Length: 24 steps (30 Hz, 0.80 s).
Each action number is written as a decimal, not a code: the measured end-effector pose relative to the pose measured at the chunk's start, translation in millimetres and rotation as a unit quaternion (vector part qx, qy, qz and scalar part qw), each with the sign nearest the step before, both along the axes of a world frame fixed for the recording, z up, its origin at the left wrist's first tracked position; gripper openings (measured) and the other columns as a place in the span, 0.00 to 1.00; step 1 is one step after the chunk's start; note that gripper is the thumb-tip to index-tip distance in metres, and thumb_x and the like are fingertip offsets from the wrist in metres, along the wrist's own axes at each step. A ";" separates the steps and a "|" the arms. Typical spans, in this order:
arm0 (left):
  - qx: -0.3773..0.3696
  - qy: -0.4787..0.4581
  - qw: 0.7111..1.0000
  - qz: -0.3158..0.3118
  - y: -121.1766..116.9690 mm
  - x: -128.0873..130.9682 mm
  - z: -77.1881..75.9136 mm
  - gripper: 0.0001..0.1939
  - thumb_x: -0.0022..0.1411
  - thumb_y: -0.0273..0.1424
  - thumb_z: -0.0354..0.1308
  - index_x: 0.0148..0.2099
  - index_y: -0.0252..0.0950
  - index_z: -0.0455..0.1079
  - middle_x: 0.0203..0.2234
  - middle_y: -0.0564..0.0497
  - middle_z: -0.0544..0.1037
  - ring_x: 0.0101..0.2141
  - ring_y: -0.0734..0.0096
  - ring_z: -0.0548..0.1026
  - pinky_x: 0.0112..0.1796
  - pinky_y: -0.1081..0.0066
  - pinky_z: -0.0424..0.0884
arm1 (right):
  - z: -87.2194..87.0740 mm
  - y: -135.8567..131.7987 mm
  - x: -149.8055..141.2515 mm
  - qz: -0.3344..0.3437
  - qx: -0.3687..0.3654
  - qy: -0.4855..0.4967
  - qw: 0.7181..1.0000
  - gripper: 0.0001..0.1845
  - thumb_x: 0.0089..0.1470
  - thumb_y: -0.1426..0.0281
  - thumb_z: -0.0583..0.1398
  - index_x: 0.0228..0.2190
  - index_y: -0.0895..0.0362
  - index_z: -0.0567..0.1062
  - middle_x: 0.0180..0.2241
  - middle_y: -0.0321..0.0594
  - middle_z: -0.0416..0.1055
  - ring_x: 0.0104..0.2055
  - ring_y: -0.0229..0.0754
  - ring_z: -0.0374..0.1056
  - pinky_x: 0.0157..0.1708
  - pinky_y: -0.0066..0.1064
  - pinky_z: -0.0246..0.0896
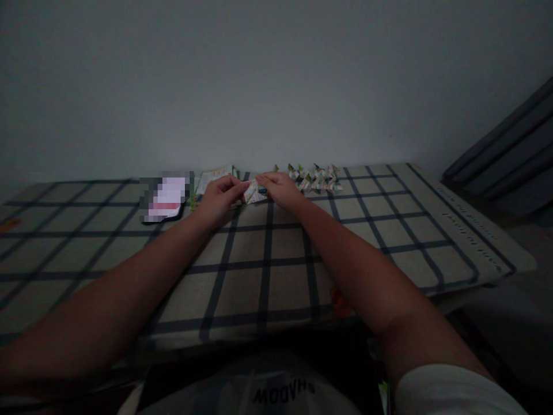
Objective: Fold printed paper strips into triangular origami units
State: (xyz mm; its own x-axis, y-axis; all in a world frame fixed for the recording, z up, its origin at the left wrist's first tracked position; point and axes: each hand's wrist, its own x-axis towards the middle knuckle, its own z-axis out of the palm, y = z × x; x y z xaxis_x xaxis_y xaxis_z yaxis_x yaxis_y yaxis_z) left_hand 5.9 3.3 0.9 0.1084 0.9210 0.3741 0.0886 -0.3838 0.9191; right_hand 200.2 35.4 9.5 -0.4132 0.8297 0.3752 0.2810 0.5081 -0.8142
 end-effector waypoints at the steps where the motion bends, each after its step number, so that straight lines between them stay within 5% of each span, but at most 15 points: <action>1: 0.004 -0.001 1.000 0.000 -0.9 -0.1 1.1 0.17 0.58 0.44 0.69 0.27 0.38 0.72 0.22 0.54 0.75 0.26 0.73 0.71 0.32 0.70 0.67 | -0.8 0.0 -1.3 -0.001 -0.006 0.012 1.000 0.31 0.61 0.41 0.55 0.23 0.53 0.65 0.23 0.34 0.58 0.29 0.39 0.57 0.30 0.31 0.54; 8: 0.004 0.008 1.000 0.011 -1.4 0.0 2.0 0.21 0.57 0.50 0.69 0.27 0.38 0.72 0.22 0.52 0.76 0.27 0.71 0.71 0.33 0.69 0.69 | -3.7 -1.1 -6.0 -0.001 -0.076 0.072 0.995 0.33 0.61 0.37 0.56 0.27 0.55 0.69 0.25 0.36 0.66 0.28 0.37 0.62 0.28 0.29 0.61; 14: 0.024 0.020 0.999 0.033 2.5 -2.0 -1.2 0.23 0.57 0.53 0.69 0.29 0.38 0.73 0.23 0.52 0.77 0.27 0.72 0.72 0.33 0.71 0.69 | -3.0 -1.4 -2.4 0.042 -0.094 0.054 0.993 0.23 0.54 0.48 0.67 0.35 0.57 0.77 0.30 0.37 0.75 0.27 0.37 0.65 0.28 0.29 0.65; 24: -0.001 0.020 1.000 0.010 2.3 -2.7 -3.5 0.19 0.57 0.47 0.69 0.28 0.38 0.73 0.21 0.52 0.76 0.25 0.72 0.71 0.30 0.70 0.67 | -2.8 -3.7 -3.2 0.035 -0.093 0.038 0.994 0.17 0.56 0.57 0.68 0.36 0.59 0.79 0.33 0.39 0.76 0.32 0.39 0.70 0.32 0.30 0.69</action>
State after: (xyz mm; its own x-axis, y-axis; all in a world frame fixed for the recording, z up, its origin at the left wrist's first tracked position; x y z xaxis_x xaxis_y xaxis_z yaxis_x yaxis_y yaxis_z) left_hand 3.1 5.6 -2.6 0.1049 0.9242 0.3673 0.1319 -0.3790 0.9159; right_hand 196.9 31.7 6.7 -0.4486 0.8579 0.2504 0.1842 0.3629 -0.9134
